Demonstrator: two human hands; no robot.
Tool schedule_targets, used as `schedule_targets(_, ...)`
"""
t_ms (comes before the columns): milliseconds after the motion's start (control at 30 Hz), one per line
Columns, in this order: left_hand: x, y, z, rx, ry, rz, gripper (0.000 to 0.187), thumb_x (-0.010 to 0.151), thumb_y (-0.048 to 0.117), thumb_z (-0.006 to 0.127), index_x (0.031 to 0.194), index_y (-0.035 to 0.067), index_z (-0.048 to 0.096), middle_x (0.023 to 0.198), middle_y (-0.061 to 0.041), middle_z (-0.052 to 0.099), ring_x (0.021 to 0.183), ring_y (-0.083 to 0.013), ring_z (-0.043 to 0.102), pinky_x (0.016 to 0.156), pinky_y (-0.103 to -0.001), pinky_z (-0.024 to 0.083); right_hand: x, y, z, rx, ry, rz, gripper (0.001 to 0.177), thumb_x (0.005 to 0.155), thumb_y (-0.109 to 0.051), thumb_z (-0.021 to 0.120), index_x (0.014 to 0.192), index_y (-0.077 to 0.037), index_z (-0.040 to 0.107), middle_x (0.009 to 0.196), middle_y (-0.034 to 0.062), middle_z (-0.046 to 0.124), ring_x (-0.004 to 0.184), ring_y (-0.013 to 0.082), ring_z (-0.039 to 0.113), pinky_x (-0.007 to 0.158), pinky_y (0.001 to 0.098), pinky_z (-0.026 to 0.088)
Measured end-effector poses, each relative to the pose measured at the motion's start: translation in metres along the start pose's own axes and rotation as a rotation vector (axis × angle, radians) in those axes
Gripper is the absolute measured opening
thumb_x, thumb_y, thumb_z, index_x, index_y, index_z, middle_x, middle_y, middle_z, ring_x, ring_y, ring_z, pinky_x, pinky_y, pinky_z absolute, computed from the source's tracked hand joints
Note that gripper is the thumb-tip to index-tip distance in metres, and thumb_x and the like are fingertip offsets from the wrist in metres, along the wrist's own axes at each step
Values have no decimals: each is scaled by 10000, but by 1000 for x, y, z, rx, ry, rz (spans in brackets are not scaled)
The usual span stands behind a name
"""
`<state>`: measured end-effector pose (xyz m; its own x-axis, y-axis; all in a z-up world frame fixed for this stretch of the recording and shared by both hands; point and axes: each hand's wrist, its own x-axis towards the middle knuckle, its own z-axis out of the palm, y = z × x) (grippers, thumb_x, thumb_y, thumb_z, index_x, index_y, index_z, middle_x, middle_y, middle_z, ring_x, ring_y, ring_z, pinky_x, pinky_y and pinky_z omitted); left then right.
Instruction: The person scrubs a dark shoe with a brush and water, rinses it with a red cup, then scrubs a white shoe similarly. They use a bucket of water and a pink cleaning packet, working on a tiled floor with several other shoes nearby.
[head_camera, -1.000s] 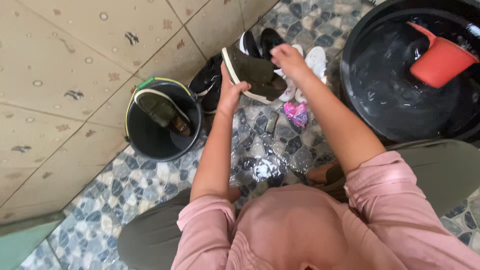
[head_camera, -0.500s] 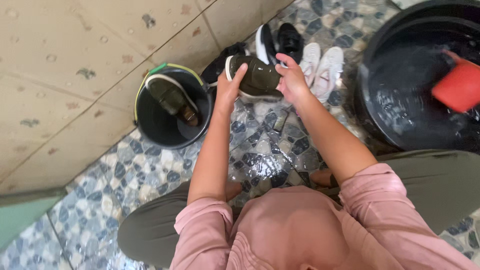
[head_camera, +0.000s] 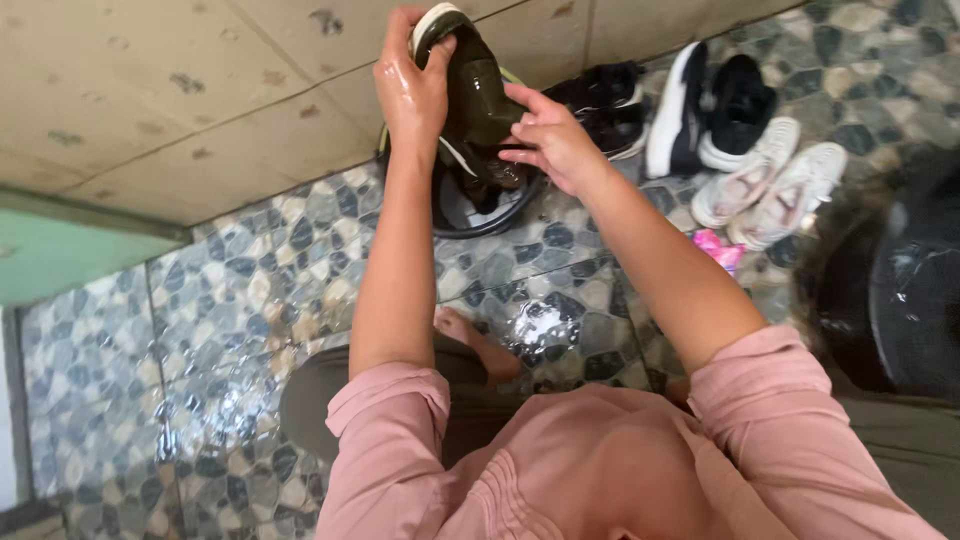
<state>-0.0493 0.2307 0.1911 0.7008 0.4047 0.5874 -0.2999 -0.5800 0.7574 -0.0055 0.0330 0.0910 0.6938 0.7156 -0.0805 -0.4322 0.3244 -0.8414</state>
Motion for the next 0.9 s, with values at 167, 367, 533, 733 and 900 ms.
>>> schedule_targets(167, -18, -89, -39, 174, 56, -116, 268, 871, 40, 744, 1124, 33, 656, 1033, -185, 721, 977, -359, 713, 872, -399, 556, 58, 78, 26, -50, 23, 174, 788, 908, 25, 567, 1623, -144, 282, 880, -24, 539, 968, 167, 654, 915, 389, 607)
schedule_targets(367, -67, -181, -44, 317, 68, -249, 301, 848, 47, 728, 1138, 39, 650, 1100, -213, 698, 1054, -438, 658, 919, -480, 523, 82, 154, 12, -198, 121, 364, 801, 906, 13, 561, 1628, -168, 265, 900, -18, 582, 981, 174, 674, 867, 360, 616)
schedule_targets(533, -100, -191, -24, 518, -96, -390, 341, 888, 22, 640, 1215, 116, 617, 1120, -166, 673, 1078, -420, 629, 877, -522, 510, 87, 172, -16, -492, 189, 496, 767, 912, -3, 546, 1622, -161, 303, 984, -7, 631, 927, 164, 707, 764, 320, 584)
schedule_targets(733, -97, -181, -23, 755, -181, -399, 441, 888, 34, 581, 1301, 187, 602, 1137, -115, 646, 1137, -356, 590, 917, -517, 504, 92, 177, -18, -619, 136, 497, 723, 912, -16, 559, 1597, -90, 341, 1019, 58, 735, 906, 164, 730, 728, 290, 565)
schedule_targets(900, -85, -188, -17, 923, -281, -453, 573, 991, 122, 507, 1543, 247, 419, 1434, -155, 503, 1372, -355, 450, 1076, -528, 424, 106, 170, -18, -749, 52, 495, 665, 917, -71, 520, 1578, -98, 457, 1034, 108, 770, 886, 234, 728, 762, 373, 542)
